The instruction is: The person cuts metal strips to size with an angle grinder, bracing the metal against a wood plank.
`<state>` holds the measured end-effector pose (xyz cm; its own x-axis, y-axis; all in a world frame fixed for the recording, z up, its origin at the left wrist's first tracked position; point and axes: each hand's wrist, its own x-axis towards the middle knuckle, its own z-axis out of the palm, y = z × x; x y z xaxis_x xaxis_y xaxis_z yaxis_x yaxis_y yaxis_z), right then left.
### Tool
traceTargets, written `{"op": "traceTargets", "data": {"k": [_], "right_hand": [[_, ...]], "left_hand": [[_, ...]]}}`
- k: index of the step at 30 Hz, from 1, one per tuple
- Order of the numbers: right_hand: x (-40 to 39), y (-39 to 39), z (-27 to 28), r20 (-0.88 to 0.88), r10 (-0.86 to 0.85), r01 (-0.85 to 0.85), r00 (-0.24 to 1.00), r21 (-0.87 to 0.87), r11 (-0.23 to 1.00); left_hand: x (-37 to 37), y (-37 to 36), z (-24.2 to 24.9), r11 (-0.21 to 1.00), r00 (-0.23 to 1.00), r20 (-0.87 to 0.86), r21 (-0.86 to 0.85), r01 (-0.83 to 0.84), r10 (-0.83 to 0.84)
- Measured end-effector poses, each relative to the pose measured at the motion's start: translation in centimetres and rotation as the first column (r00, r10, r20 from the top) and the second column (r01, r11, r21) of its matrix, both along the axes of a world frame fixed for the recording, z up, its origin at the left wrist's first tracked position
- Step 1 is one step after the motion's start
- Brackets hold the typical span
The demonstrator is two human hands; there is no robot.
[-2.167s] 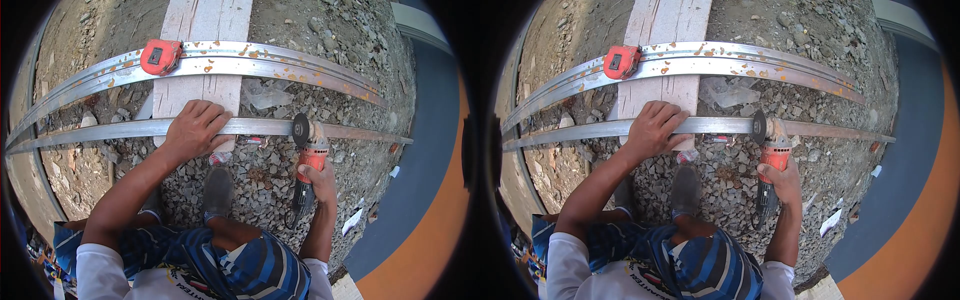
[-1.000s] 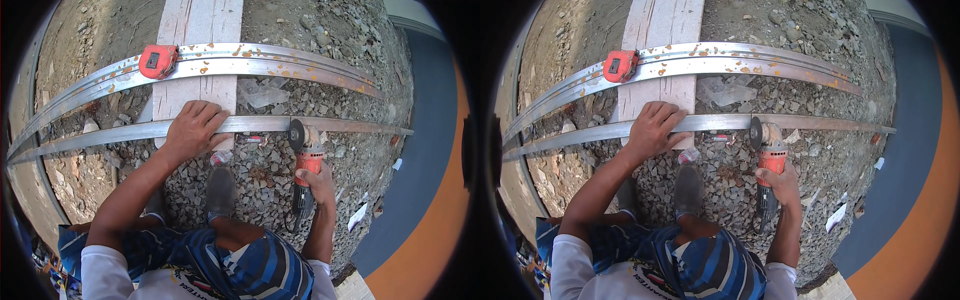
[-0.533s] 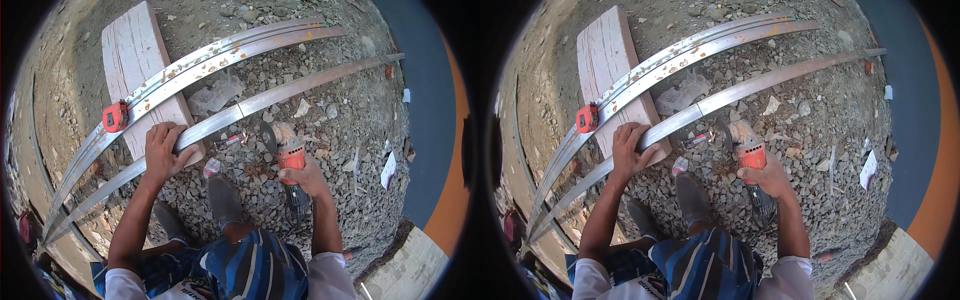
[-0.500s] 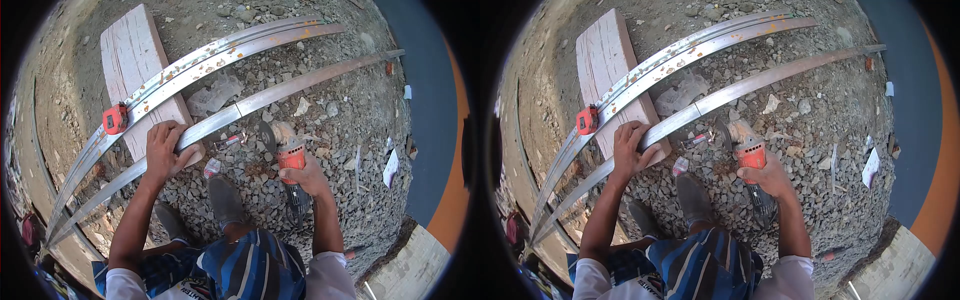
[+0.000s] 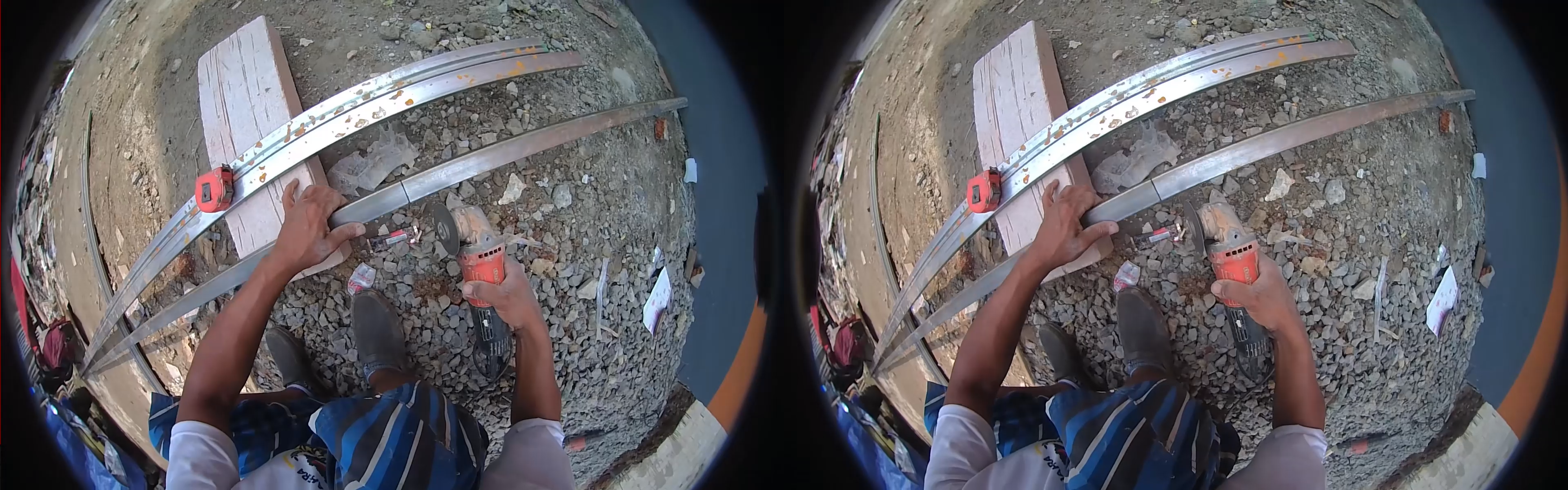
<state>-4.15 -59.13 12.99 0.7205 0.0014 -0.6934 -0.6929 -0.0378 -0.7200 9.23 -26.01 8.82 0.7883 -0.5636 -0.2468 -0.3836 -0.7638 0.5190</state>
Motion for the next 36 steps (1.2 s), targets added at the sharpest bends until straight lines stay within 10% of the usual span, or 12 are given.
{"op": "traceTargets", "data": {"k": [7,36], "right_hand": [[0.2,0.2,2.0,0.047,0.003,-0.003,0.999,-0.015,1.000],[3.8,1.6,2.3,0.009,0.174,-0.173,0.985,-0.051,0.984]], "left_hand": [[-5.1,-2.8,0.1,0.985,0.917,0.360,-0.093,-0.145,0.169],[-4.7,-2.1,-0.8,0.957,0.939,0.243,-0.220,-0.191,0.243]]}}
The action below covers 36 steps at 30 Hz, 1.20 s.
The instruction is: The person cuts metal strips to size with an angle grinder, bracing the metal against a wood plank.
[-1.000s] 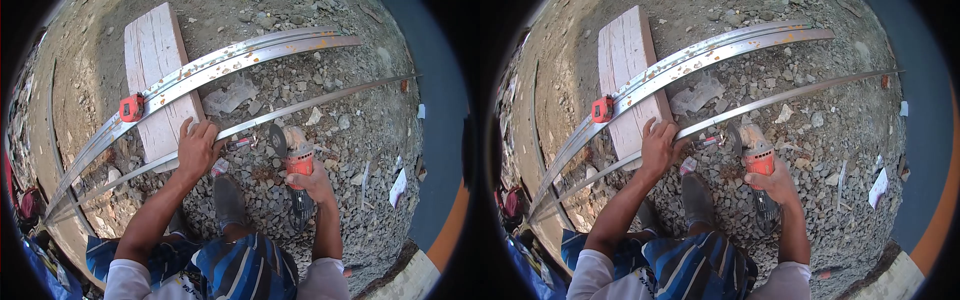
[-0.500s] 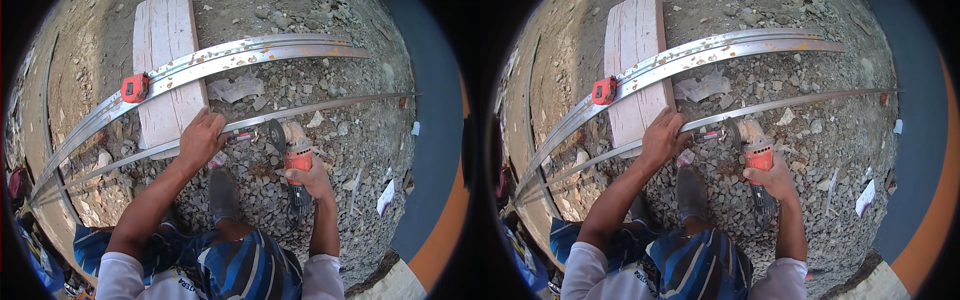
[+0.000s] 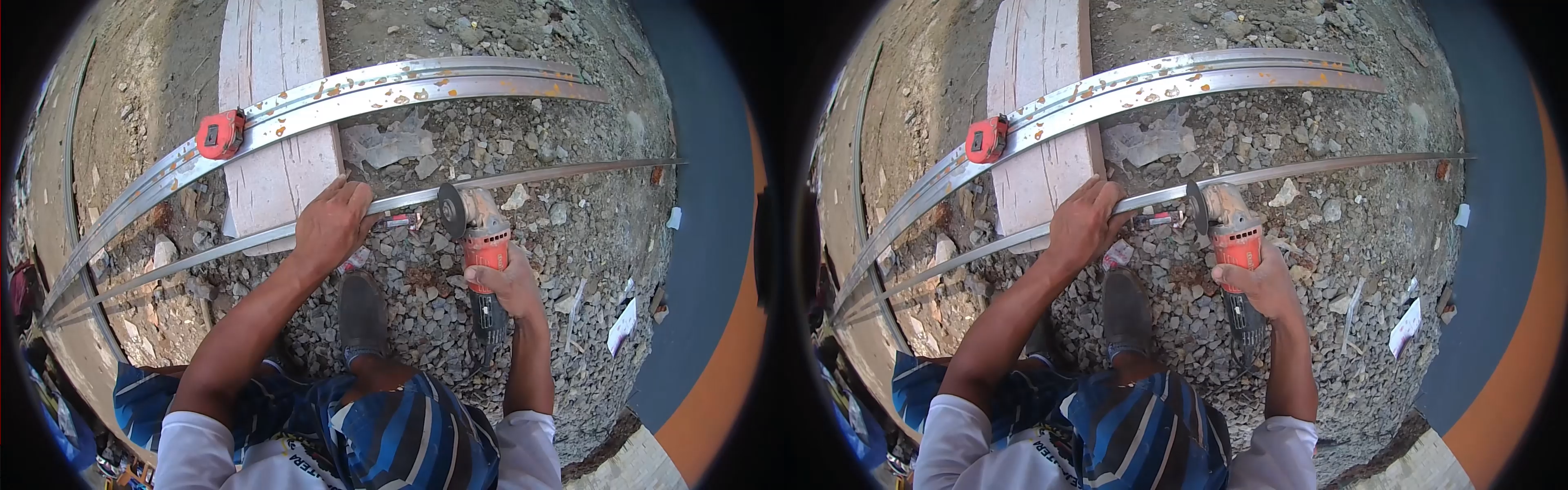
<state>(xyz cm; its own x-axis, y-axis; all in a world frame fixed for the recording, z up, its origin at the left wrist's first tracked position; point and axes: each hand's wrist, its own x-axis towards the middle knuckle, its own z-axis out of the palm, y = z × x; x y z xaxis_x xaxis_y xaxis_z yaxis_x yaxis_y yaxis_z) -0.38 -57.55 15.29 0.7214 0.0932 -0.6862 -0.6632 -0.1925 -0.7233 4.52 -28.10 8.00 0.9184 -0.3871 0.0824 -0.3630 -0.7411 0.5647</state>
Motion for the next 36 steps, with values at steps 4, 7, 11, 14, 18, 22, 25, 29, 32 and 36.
{"op": "traceTargets", "data": {"k": [4,7,11,14,18,22,25,29,32,36], "right_hand": [[0.3,0.4,0.1,-0.007,-0.012,0.012,1.000,-0.004,1.000],[0.5,0.6,0.2,0.007,-0.016,0.016,1.000,-0.041,0.999],[1.0,1.0,0.4,0.030,-0.014,0.015,0.999,-0.056,0.998],[0.9,0.8,0.1,0.019,0.001,0.000,1.000,-0.076,0.997],[1.2,0.7,0.3,-0.008,0.049,-0.050,0.999,-0.114,0.992],[1.1,0.9,0.2,0.028,0.000,0.003,1.000,-0.112,0.994],[1.1,0.8,0.0,0.014,0.015,-0.013,1.000,-0.115,0.993],[1.4,1.0,0.3,0.021,0.006,-0.004,1.000,-0.121,0.993],[1.6,1.1,0.4,0.009,0.002,-0.001,1.000,-0.122,0.993],[1.8,1.2,0.4,0.005,-0.017,0.017,1.000,-0.102,0.995]], "left_hand": [[0.0,0.0,0.0,1.000,1.000,0.022,-0.012,-0.007,0.007],[-0.1,0.0,-0.1,1.000,1.000,-0.016,-0.003,-0.018,0.018],[-0.3,0.0,-0.4,0.998,0.998,0.046,0.021,-0.054,0.053],[-0.3,0.1,-0.5,0.999,0.999,0.004,0.021,-0.038,0.038],[-0.3,0.1,-0.2,0.999,0.999,-0.022,-0.005,-0.039,0.039],[-0.2,0.1,0.2,0.999,0.999,-0.041,-0.009,-0.037,0.036],[-0.3,0.2,-0.1,1.000,0.999,-0.039,-0.001,-0.031,0.031],[-0.2,0.2,0.2,1.000,0.998,-0.053,0.005,-0.027,0.028],[-0.2,0.3,0.2,1.000,0.998,-0.059,0.006,-0.012,0.013],[-0.3,0.3,0.0,1.000,0.999,-0.047,-0.005,-0.015,0.015]]}}
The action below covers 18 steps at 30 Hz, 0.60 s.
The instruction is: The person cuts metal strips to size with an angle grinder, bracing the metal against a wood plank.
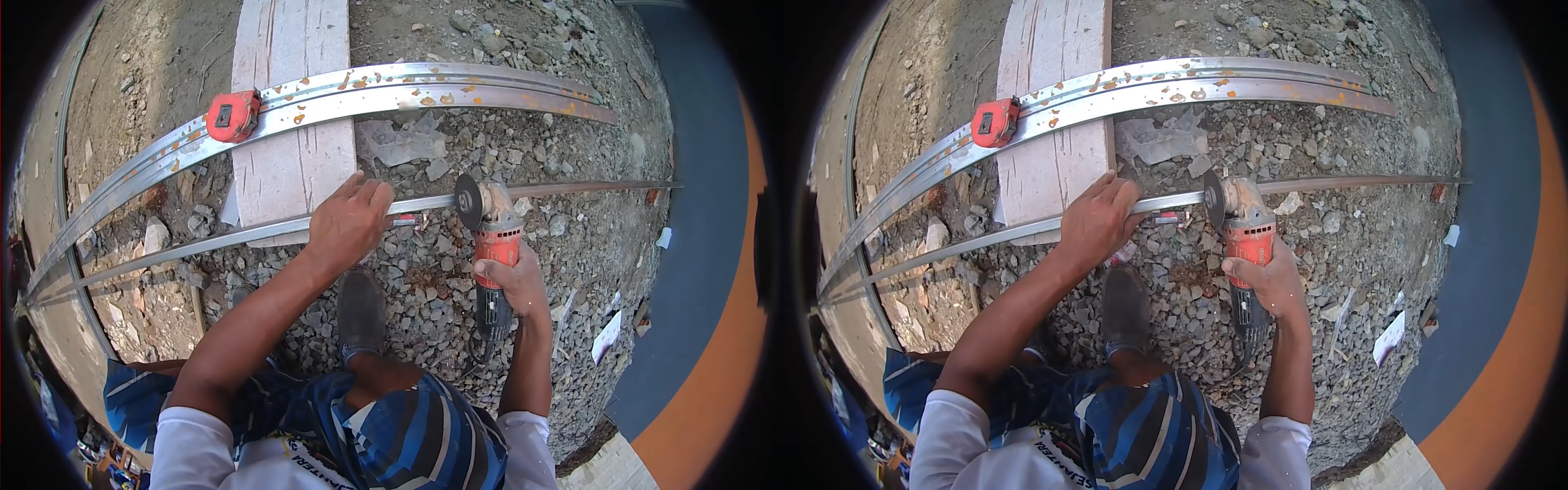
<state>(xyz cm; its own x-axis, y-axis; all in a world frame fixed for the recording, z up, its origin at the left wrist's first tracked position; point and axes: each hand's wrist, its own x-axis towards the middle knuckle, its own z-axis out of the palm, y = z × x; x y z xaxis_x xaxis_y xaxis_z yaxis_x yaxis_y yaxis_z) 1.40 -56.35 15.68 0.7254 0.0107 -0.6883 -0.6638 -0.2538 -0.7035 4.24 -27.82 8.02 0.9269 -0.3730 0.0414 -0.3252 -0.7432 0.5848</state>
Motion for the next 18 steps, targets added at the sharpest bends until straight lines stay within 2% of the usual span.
{"op": "traceTargets", "data": {"k": [10,12,14,16,17,18], "right_hand": [[-0.2,-0.5,0.0,0.016,0.043,-0.042,0.999,-0.047,0.998],[-0.9,-1.0,0.2,0.022,-0.024,0.022,0.999,0.081,0.996],[-1.4,-1.4,0.8,0.020,-0.078,0.075,0.997,0.119,0.990],[-2.0,-1.6,1.3,0.022,-0.138,0.133,0.990,0.154,0.979],[-2.2,-1.6,1.5,0.038,-0.171,0.163,0.985,0.160,0.974],[-2.4,-1.7,1.7,0.054,-0.201,0.190,0.978,0.166,0.968]], "left_hand": [[0.2,0.0,0.2,1.000,1.000,-0.016,0.018,0.016,-0.016],[0.6,0.0,0.3,0.998,0.997,-0.062,0.059,0.038,-0.034],[1.3,-0.2,0.9,0.993,0.992,-0.105,0.095,0.076,-0.066],[2.5,-0.4,1.8,0.944,0.938,-0.284,0.200,0.262,-0.200],[3.3,-0.4,1.4,0.941,0.936,-0.278,0.200,0.274,-0.214],[4.1,-0.3,0.7,0.906,0.910,-0.305,0.227,0.357,-0.282]]}}
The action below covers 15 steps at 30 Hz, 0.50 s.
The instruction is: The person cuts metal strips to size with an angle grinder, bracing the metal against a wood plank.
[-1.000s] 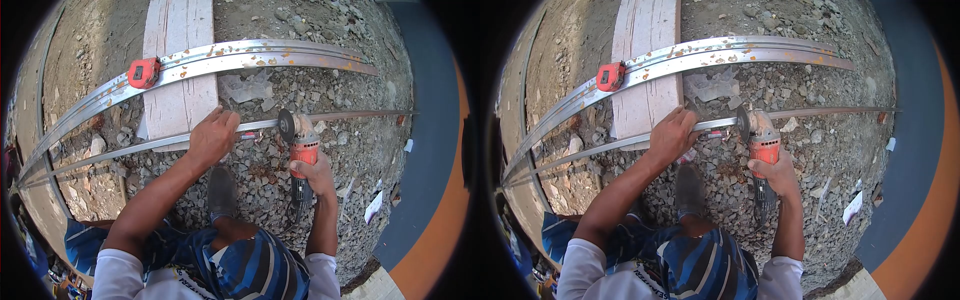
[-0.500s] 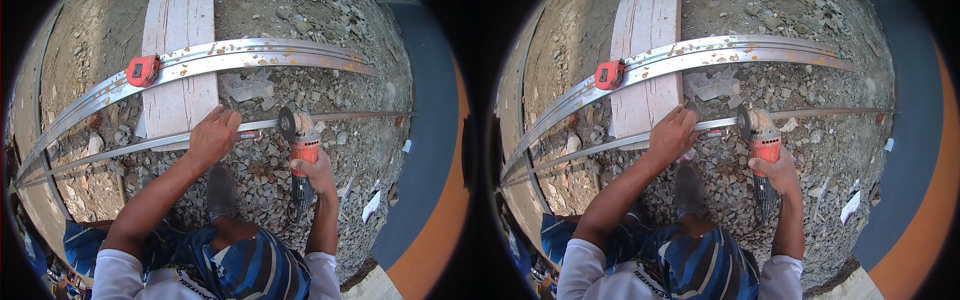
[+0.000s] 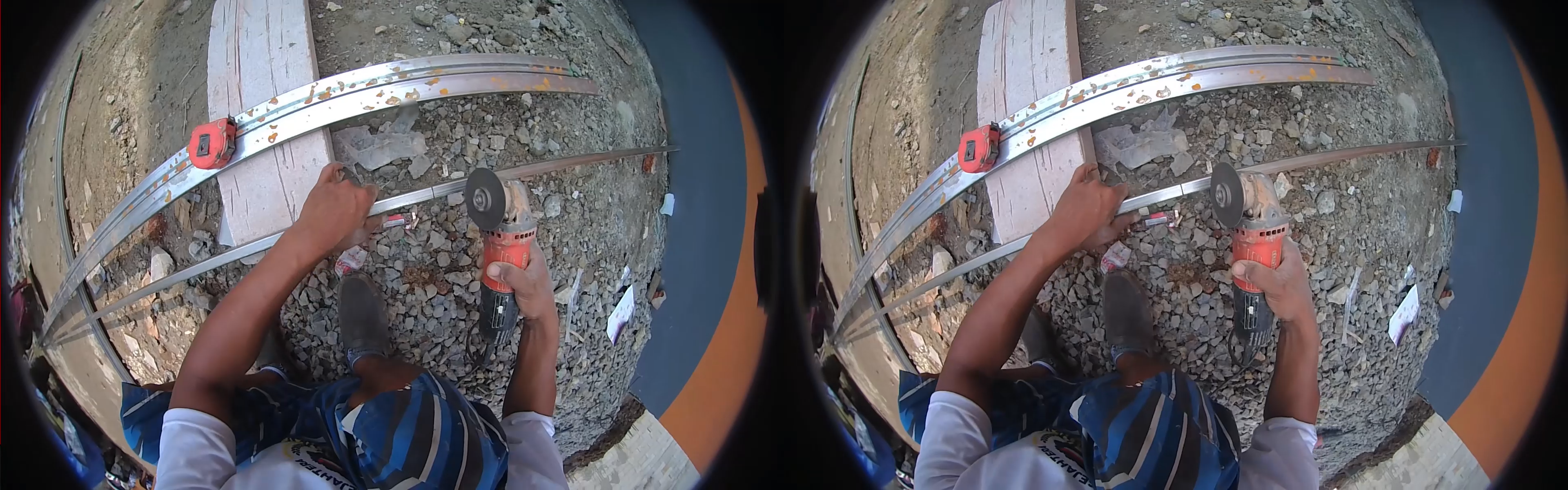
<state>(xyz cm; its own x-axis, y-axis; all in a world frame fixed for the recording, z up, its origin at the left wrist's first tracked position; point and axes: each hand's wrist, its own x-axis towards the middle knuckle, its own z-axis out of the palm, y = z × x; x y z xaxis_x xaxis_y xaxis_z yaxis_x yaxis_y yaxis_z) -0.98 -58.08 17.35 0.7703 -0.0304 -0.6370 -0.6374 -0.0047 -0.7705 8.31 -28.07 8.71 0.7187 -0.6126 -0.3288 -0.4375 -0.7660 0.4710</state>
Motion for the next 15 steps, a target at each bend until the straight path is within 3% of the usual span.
{"op": "traceTargets", "data": {"k": [1,5,7,11,13,15], "right_hand": [[-0.3,-0.2,0.1,0.008,-0.009,0.009,1.000,0.000,1.000],[-1.6,-0.8,-0.4,0.029,0.025,-0.024,0.999,-0.051,0.998],[-1.9,-1.0,-0.4,0.007,0.032,-0.032,0.999,-0.012,0.999],[-1.8,-1.2,-1.3,-0.020,0.063,-0.063,0.998,-0.007,0.998],[-1.7,-1.0,-1.9,-0.010,0.076,-0.077,0.997,-0.081,0.994],[-1.2,-1.1,-2.2,-0.055,0.107,-0.110,0.993,-0.056,0.992]], "left_hand": [[0.5,0.0,-0.5,0.996,0.996,-0.017,0.038,0.083,-0.083],[-0.3,-0.2,-1.0,0.994,0.999,0.005,0.099,0.043,-0.044],[-1.1,-0.2,-1.6,0.996,0.949,0.303,-0.008,-0.091,0.090],[-1.2,0.0,-1.0,0.986,0.946,0.278,-0.066,-0.153,0.165],[-1.8,-0.1,-1.5,0.983,0.905,0.396,-0.148,-0.106,0.157],[-1.9,0.0,-1.6,0.983,0.918,0.363,-0.139,-0.117,0.161]]}}
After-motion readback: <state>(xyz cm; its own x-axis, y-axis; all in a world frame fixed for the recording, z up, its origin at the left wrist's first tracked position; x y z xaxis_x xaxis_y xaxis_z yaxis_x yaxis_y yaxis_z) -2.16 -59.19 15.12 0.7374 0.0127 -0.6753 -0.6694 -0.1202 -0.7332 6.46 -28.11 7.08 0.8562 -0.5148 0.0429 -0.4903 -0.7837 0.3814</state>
